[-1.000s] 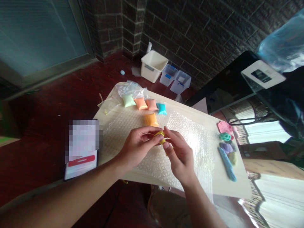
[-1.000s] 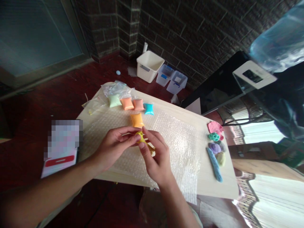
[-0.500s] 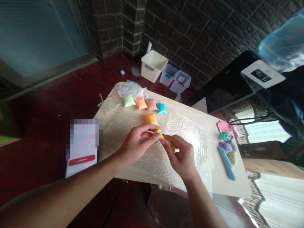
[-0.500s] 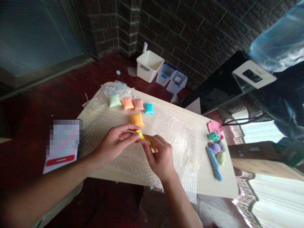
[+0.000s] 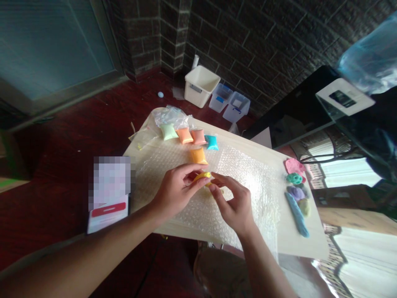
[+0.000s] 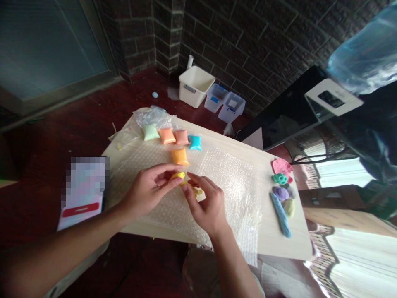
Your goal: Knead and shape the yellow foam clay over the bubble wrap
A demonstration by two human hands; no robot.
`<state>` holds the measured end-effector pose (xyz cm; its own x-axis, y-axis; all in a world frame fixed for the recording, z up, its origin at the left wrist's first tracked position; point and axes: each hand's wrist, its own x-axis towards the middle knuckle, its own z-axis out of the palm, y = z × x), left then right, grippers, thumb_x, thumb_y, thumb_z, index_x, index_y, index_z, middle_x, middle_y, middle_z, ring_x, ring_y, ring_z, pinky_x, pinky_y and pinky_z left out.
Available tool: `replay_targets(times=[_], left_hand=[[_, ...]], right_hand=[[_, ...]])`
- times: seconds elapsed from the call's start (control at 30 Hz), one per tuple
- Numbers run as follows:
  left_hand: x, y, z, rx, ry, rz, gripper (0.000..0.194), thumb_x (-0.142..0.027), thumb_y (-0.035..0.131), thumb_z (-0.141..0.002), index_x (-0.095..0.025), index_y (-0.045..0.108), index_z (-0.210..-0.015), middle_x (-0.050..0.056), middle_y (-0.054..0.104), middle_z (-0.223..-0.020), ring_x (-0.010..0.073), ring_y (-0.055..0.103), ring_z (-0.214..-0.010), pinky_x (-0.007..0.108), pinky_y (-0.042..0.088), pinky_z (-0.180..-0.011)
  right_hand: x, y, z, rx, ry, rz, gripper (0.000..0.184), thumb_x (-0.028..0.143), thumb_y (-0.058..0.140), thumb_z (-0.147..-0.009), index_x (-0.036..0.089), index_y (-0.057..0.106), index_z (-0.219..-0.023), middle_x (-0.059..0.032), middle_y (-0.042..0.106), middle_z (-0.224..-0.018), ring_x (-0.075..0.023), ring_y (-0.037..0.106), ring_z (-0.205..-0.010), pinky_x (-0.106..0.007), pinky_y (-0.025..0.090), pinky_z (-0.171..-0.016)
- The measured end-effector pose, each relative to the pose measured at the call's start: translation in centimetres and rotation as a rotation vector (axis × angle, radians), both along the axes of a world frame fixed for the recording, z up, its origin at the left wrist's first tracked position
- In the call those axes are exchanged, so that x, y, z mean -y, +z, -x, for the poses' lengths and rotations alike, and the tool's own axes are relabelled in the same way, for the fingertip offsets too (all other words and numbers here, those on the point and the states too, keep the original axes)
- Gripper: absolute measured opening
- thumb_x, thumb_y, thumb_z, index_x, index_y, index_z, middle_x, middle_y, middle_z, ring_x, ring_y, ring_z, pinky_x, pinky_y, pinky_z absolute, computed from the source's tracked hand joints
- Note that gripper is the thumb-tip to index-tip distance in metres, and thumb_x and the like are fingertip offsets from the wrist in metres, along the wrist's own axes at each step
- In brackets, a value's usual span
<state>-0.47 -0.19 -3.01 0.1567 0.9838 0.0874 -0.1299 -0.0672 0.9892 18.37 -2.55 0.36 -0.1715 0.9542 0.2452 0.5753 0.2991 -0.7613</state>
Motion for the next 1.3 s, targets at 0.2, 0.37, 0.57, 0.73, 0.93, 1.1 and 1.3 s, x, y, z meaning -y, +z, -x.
replay_targets(times=[0.2, 0.37, 0.57, 0.73, 0.93, 1.1, 1.3], left_hand=[[-0.1, 0.9, -0.3, 0.214, -0.064, 0.134, 0.037, -0.029, 0.094, -0.074, -0.016, 0.079, -0.105, 0.01, 0.083, -0.104, 0.0239, 0.079, -0.096, 0.036, 0.066, -0.089], [0.1, 1.5, -0.6, 0.337, -0.104, 0.244, 0.042, -0.02, 0.097, -0.067, -0.017, 0.08, -0.106, 0.008, 0.084, -0.106, 0.0239, 0.08, -0.098, 0.037, 0.066, -0.094], [0.1, 1.3, -0.5, 0.323, -0.139, 0.248, 0.039, -0.025, 0.091, -0.078, -0.018, 0.081, -0.115, 0.01, 0.082, -0.118, 0.0254, 0.079, -0.107, 0.039, 0.065, -0.099], [0.1, 1.2, -0.4, 0.323, -0.136, 0.272, 0.032, -0.03, 0.089, -0.081, -0.017, 0.082, -0.11, 0.009, 0.085, -0.104, 0.024, 0.082, -0.089, 0.036, 0.069, -0.082], [0.2, 1.4, -0.5, 0.357, -0.164, 0.262, 0.041, -0.03, 0.088, -0.083, -0.018, 0.078, -0.121, 0.009, 0.084, -0.106, 0.0239, 0.082, -0.094, 0.036, 0.069, -0.087], [0.3, 1.8, -0.3, 0.259, -0.118, 0.216, 0.026, -0.034, 0.083, -0.088, -0.02, 0.083, -0.11, 0.009, 0.083, -0.112, 0.0247, 0.082, -0.092, 0.037, 0.07, -0.083], [0.4, 1.9, 0.1, 0.207, -0.02, 0.142, 0.024, -0.033, 0.082, -0.089, -0.02, 0.083, -0.109, 0.008, 0.085, -0.105, 0.0258, 0.082, -0.092, 0.039, 0.069, -0.088]], right_hand=[[-0.1, -0.1, -0.1, -0.34, 0.007, 0.061, 0.03, 0.028, 0.072, -0.099, 0.032, 0.077, -0.128, -0.007, 0.078, -0.109, -0.0226, 0.074, -0.098, -0.04, 0.062, -0.083], [-0.2, 0.4, 0.0, -0.442, -0.036, 0.077, 0.015, 0.025, 0.075, -0.096, 0.031, 0.084, -0.107, -0.0049, 0.079, -0.096, -0.0199, 0.072, -0.084, -0.037, 0.06, -0.076], [-0.3, 0.0, 0.1, -0.621, -0.109, 0.176, 0.012, 0.03, 0.078, -0.094, 0.028, 0.083, -0.105, -0.0015, 0.078, -0.079, -0.0159, 0.07, -0.067, -0.033, 0.061, -0.066], [-0.2, 0.2, 0.6, -0.642, -0.066, 0.182, 0.016, 0.03, 0.084, -0.089, 0.029, 0.085, -0.105, -0.0028, 0.081, -0.087, -0.0164, 0.071, -0.065, -0.034, 0.063, -0.063], [-0.4, -0.2, 0.4, -0.64, -0.172, 0.207, 0.014, 0.036, 0.083, -0.089, 0.024, 0.084, -0.094, -0.0031, 0.079, -0.076, -0.0161, 0.069, -0.06, -0.032, 0.062, -0.058], [-0.4, -0.2, 0.4, -0.646, -0.097, 0.24, 0.015, 0.037, 0.08, -0.092, 0.026, 0.083, -0.103, -0.0026, 0.08, -0.082, -0.0165, 0.072, -0.066, -0.033, 0.063, -0.063], [-0.2, 0.1, 0.6, -0.571, -0.081, 0.208, 0.011, 0.031, 0.083, -0.09, 0.027, 0.082, -0.1, -0.0015, 0.08, -0.079, -0.0181, 0.072, -0.063, -0.037, 0.064, -0.061]])
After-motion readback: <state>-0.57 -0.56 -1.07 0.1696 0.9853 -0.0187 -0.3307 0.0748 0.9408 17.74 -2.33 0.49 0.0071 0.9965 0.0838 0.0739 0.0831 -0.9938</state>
